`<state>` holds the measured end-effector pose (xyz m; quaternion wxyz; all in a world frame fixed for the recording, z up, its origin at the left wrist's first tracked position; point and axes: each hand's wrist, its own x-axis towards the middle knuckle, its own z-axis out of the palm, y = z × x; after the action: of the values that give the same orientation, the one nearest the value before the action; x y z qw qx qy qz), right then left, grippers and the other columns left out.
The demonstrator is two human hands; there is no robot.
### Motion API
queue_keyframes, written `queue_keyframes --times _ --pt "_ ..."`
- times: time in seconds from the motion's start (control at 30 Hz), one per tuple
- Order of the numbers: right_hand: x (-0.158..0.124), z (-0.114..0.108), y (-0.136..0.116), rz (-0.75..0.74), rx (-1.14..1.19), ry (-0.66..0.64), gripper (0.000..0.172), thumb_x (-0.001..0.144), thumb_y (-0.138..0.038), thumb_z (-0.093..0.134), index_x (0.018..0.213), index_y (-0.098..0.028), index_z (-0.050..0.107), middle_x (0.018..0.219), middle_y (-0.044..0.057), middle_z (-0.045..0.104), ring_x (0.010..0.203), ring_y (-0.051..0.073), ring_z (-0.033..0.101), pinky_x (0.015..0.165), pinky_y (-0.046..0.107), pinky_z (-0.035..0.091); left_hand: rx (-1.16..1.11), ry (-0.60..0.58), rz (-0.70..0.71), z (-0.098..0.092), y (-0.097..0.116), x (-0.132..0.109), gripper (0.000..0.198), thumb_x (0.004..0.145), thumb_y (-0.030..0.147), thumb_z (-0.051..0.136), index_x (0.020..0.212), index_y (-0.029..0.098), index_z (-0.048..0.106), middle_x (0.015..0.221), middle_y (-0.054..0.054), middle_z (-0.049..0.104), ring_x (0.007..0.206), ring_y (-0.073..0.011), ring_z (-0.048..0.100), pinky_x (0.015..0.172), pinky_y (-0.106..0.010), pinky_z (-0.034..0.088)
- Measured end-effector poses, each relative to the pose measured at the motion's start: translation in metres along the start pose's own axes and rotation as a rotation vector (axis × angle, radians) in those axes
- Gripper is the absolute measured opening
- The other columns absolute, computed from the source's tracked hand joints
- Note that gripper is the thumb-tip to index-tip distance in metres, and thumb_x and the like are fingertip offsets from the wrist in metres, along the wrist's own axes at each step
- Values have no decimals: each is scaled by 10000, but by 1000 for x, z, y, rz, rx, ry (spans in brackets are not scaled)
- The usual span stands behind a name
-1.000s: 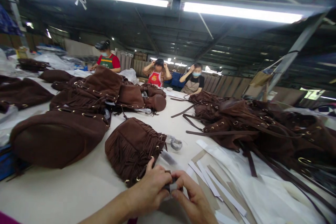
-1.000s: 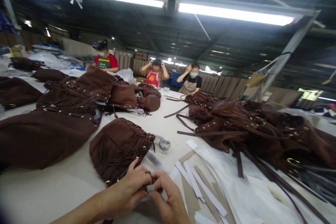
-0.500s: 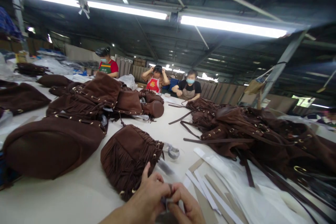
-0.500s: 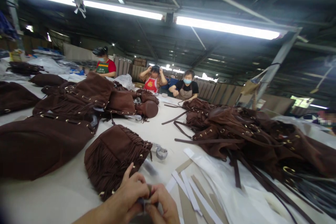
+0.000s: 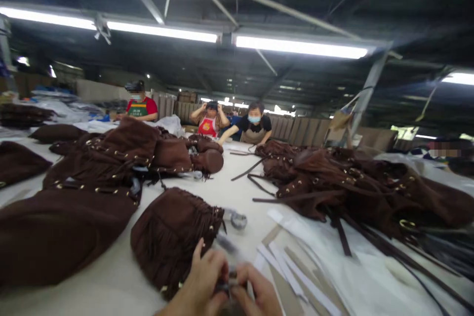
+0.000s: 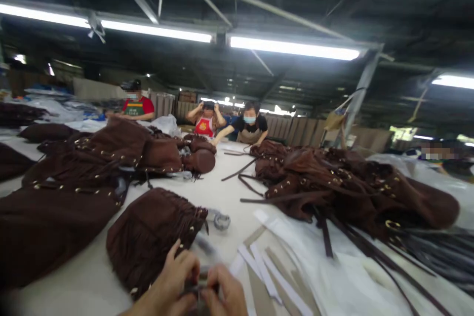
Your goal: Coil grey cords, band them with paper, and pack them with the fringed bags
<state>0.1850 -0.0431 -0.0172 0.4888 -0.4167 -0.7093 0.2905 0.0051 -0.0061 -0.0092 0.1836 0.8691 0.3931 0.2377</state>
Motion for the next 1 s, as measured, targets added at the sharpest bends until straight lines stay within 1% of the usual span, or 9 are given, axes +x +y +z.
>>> queue_keyframes --times 0.03,0.17,0.37,0.5,0.6,0.67,0.73,0.87,1.0 --pt "-5 3 1 46 42 1 122 827 -207 610 710 -224 579 749 -7 626 737 184 573 691 295 460 -16 26 -3 -3 8 -8 329 624 39 577 874 218 462 917 5 574 916 -187 561 1160 -569 67" --pt "-9 9 -3 134 161 56 138 773 -196 614 671 -207 521 732 -7 600 734 174 547 700 268 424 -121 -60 -45 -20 27 -14 293 668 47 518 901 216 464 944 13 542 980 -165 537 1166 -512 10" --pt "-2 7 0 74 178 71 153 800 -226 620 691 -208 514 731 -6 579 725 167 546 700 259 441 -205 -139 -153 -35 37 -8 53 751 190 568 793 207 541 909 12 540 1004 -196 525 1152 -530 -21" --pt "3 8 15 8 209 6 142 831 -242 599 716 -209 523 743 0 593 724 170 560 700 271 456 -169 -116 -219 -28 41 -7 116 745 155 549 843 215 567 906 0 567 1002 -200 531 1154 -530 22" --pt "3 8 15 131 249 41 92 749 -176 629 809 -210 568 721 -15 584 706 170 553 684 275 452 -164 -41 -256 -16 40 -8 124 703 132 562 794 216 556 890 -3 568 978 -204 533 1158 -519 40" --pt "3 6 9 244 267 53 278 696 -150 632 966 -206 600 714 -24 584 705 176 555 691 286 448 -156 -4 -246 -11 39 -10 142 692 124 562 799 218 567 900 -10 572 980 -208 527 1158 -510 59" --pt "2 3 0 296 242 24 349 661 -146 623 1007 -195 628 719 -20 590 722 183 553 718 299 438 -167 -3 -209 -9 40 -11 198 689 117 555 850 226 594 908 -12 577 990 -208 521 1158 -500 68" --pt "1 0 -12 285 174 -14 60 658 -157 609 705 -187 632 660 -23 580 687 168 511 684 278 397 -209 -42 -195 -13 43 -11 171 691 119 535 816 222 590 853 2 562 964 -193 524 1156 -484 67" --pt "0 -1 -14 307 167 3 36 682 -159 619 661 -188 614 636 -31 587 666 156 501 656 262 393 -183 -46 -193 -14 44 -11 121 686 113 520 756 208 548 814 12 545 939 -183 523 1154 -479 65"
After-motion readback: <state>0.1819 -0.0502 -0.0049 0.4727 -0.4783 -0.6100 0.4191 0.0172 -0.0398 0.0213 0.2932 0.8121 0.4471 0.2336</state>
